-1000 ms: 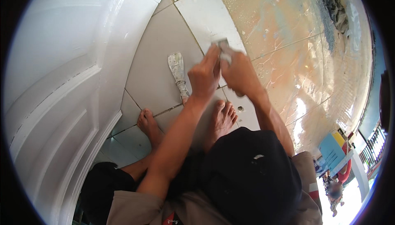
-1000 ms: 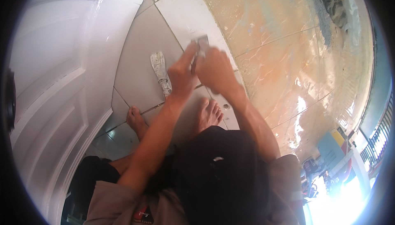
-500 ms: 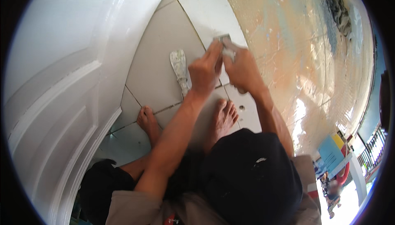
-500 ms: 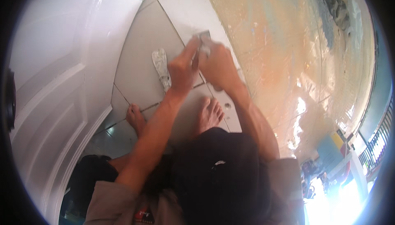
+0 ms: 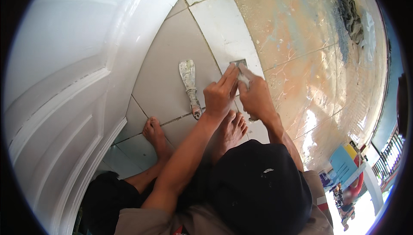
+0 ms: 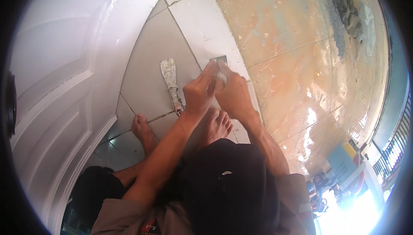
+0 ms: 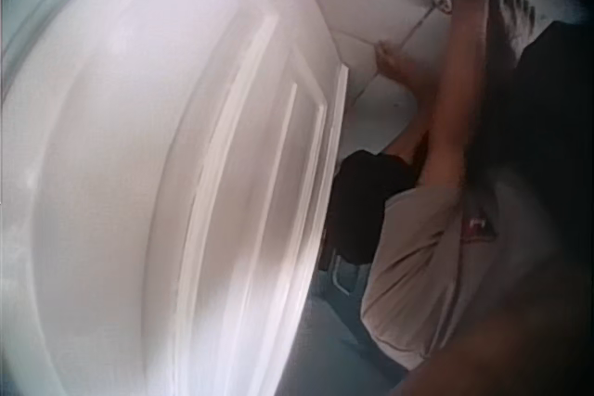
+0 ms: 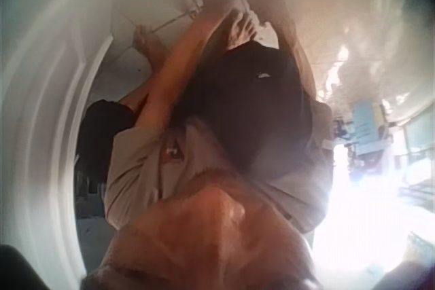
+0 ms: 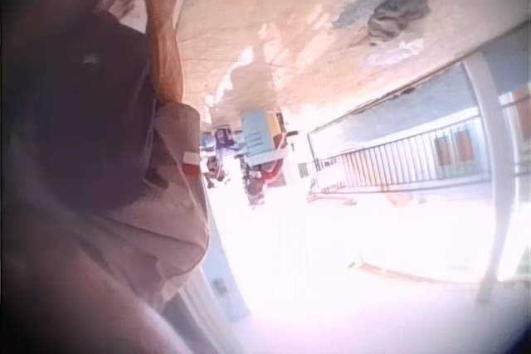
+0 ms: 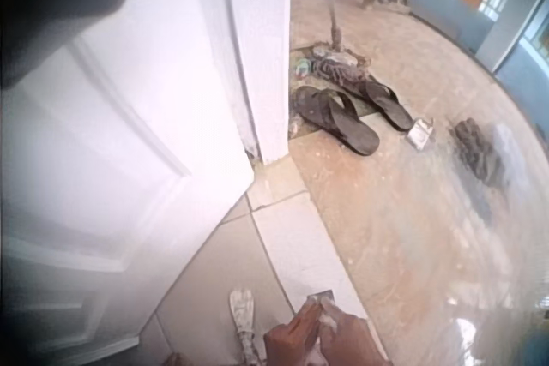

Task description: The person applies grout to the gaps between floor tiles using a grout float, then wipes the surface with a cloth. Finally, the person sweeps the floor with a broom.

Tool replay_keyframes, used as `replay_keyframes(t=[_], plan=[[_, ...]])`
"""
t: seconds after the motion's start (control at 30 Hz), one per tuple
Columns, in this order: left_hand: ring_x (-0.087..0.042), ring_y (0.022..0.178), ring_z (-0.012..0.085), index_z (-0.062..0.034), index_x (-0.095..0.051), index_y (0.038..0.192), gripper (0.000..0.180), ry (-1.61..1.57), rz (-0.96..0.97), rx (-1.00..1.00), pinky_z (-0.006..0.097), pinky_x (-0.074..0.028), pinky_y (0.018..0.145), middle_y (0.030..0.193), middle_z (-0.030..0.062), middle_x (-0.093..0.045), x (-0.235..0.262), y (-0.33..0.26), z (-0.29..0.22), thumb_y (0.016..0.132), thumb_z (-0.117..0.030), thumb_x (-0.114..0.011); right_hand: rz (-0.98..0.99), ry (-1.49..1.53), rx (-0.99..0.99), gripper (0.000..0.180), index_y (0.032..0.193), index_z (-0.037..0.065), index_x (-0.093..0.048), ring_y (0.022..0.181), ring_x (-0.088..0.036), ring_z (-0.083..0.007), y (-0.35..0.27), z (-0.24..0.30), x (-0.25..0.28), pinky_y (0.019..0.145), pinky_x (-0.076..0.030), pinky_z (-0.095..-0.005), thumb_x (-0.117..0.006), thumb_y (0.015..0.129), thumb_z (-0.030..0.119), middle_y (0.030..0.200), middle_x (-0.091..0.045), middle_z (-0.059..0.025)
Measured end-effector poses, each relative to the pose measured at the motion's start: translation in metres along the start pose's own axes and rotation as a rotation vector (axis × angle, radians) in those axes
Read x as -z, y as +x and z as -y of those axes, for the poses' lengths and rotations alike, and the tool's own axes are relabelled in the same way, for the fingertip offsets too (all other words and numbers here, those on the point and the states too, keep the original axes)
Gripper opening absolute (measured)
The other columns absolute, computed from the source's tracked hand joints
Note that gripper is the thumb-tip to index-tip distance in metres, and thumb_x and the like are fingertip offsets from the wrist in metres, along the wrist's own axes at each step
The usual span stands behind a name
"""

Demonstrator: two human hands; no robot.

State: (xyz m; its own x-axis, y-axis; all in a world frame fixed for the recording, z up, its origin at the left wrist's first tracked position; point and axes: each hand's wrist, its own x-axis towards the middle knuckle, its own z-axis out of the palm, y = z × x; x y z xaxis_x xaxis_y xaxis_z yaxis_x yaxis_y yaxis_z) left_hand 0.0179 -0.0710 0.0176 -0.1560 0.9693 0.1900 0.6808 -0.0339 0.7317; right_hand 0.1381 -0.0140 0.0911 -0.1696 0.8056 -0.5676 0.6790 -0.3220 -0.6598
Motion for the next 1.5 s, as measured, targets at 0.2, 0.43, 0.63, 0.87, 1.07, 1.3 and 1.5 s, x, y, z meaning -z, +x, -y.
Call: replay_keyframes(t=[0.2,0.43,0.63,0.87,1.07,1.3,1.5], plan=[[-0.077,0.083,0.0304,-0.0137,-0.070,0.130,0.040,-0.033,0.064,0.083,0.037,-0.060,0.067,0.126,0.0136,-0.073,0.002,-0.001,-0.002,0.090,-0.012,-0.075,0.004,-0.056,0.048,0.051,0.140,-0.006,-0.058,0.089,-0.069,-0.0522,0.000,0.004,0.003,0.080,-0.054,-0.0538,-0.055,0.093,0.014,0.091,-0.067,-0.0376],[-0.072,0.065,0.0311,-0.0130,-0.071,0.126,0.043,-0.039,-0.035,0.025,0.036,-0.056,0.054,0.126,0.0106,-0.073,0.000,0.012,0.009,0.083,-0.009,-0.078,0.117,0.045,-0.161,0.050,0.138,-0.006,-0.059,0.090,-0.069,-0.0510,0.008,0.034,0.010,0.081,-0.054,-0.0546,-0.055,0.092,0.015,0.091,-0.067,-0.0372],[-0.071,0.064,0.0308,-0.0130,-0.071,0.125,0.041,-0.026,0.013,0.019,0.037,-0.055,0.055,0.127,0.0109,-0.073,0.001,0.004,0.007,0.085,-0.013,-0.079,0.090,0.009,-0.084,0.051,0.141,0.000,-0.060,0.093,-0.069,-0.0517,0.005,0.015,0.007,0.086,-0.055,-0.0539,-0.055,0.092,0.015,0.091,-0.069,-0.0356],[-0.071,0.066,0.0321,-0.0134,-0.069,0.129,0.043,-0.048,-0.006,0.013,0.037,-0.056,0.055,0.127,0.0103,-0.073,-0.004,-0.002,0.001,0.087,-0.010,-0.076,0.009,-0.099,0.032,0.050,0.139,-0.002,-0.061,0.086,-0.069,-0.0519,0.001,0.002,0.007,0.074,-0.057,-0.0508,-0.054,0.092,0.015,0.087,-0.068,-0.0357],[-0.074,0.070,0.0314,-0.0140,-0.069,0.129,0.043,-0.026,-0.016,0.033,0.038,-0.057,0.057,0.127,0.0115,-0.072,-0.001,0.011,0.009,0.087,-0.011,-0.077,0.117,0.030,-0.106,0.050,0.141,-0.004,-0.058,0.069,-0.071,-0.0461,0.011,0.036,0.013,0.065,-0.057,-0.0485,-0.052,0.094,0.013,0.078,-0.068,-0.0343],[-0.075,0.073,0.0312,-0.0129,-0.072,0.123,0.037,-0.023,-0.031,0.028,0.037,-0.058,0.059,0.125,0.0094,-0.074,0.004,0.023,0.018,0.087,-0.013,-0.078,0.173,0.031,-0.145,0.050,0.139,-0.004,-0.059,0.075,-0.071,-0.0453,0.020,0.048,0.017,0.069,-0.055,-0.0506,-0.052,0.092,0.012,0.078,-0.067,-0.0339],[-0.074,0.075,0.0324,-0.0157,-0.069,0.128,0.043,-0.022,-0.041,0.027,0.038,-0.059,0.059,0.125,0.0094,-0.074,0.004,0.012,0.006,0.086,-0.010,-0.077,0.016,-0.055,0.045,0.050,0.141,-0.006,-0.058,0.061,-0.069,-0.0345,0.013,0.023,0.003,0.063,-0.056,-0.0461,-0.050,0.094,0.010,0.069,-0.067,-0.0277]])
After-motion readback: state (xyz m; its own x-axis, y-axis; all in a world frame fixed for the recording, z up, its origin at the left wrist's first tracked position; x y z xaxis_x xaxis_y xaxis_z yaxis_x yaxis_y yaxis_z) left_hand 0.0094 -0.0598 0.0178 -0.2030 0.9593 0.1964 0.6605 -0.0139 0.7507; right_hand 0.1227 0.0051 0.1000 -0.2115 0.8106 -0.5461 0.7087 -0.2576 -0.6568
